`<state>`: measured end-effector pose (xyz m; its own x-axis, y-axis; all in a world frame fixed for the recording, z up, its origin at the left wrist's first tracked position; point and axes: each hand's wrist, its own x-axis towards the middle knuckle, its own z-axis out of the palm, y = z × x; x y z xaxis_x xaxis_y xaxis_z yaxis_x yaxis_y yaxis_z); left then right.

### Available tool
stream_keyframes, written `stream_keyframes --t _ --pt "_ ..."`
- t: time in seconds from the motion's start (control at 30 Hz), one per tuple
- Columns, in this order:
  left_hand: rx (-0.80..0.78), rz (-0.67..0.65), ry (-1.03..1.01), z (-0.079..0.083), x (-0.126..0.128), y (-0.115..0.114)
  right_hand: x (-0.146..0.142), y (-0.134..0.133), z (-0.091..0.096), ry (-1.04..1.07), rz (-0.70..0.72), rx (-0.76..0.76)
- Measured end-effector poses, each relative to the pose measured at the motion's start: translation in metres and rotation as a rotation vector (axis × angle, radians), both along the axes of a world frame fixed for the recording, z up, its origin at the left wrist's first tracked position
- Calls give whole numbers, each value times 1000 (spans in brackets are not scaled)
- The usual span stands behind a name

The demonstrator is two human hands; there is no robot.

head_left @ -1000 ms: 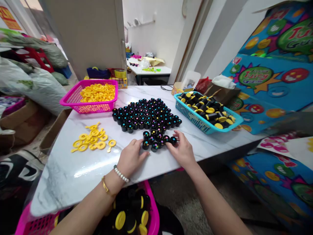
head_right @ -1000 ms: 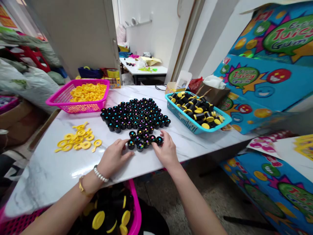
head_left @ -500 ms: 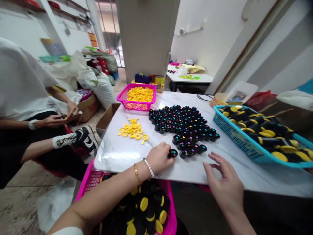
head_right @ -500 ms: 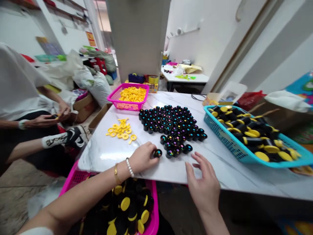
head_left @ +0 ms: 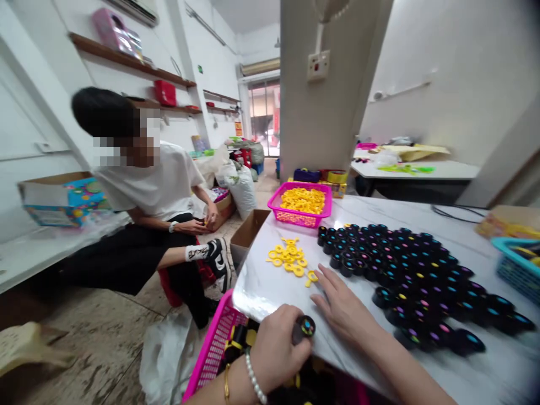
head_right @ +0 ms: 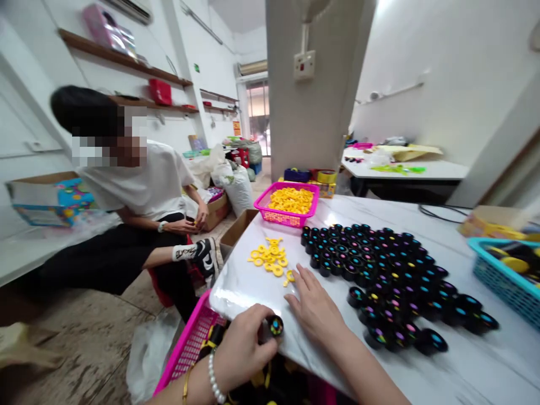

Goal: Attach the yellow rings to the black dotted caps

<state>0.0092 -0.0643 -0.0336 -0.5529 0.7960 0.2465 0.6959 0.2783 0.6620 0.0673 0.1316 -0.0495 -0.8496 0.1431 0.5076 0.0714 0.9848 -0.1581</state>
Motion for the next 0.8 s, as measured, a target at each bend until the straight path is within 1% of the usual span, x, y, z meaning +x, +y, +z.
stream_keyframes --t 0.07,0.1,0.17,0.23,0.3,0.37,0.43,0.5,0.6,0.73,0.8 --pt "22 37 18 1 -5 -1 -1 -4 -6 -56 32 87" --pt "31 51 26 2 -7 -2 6 -8 -7 -78 42 118" --pt "38 58 37 6 -10 -1 29 -18 -3 -117 43 150" --pt "43 26 34 7 -14 2 55 -28 5 -156 34 151" --pt "56 -19 11 5 -18 10 76 -37 12 -176 22 127" --pt "80 -40 -21 -1 -21 20 89 -42 15 -181 32 104" --pt "115 -41 -49 -7 -21 29 95 -45 13 -178 51 101" --pt "156 -31 -69 -11 -19 35 97 -47 7 -160 51 128" --pt "198 -20 -59 -13 -17 38 96 -48 -7 -54 37 202" --pt "205 17 14 -12 -14 37 93 -38 -31 144 124 365" --pt "199 38 22 -11 -12 36 92 -31 -40 203 186 444"
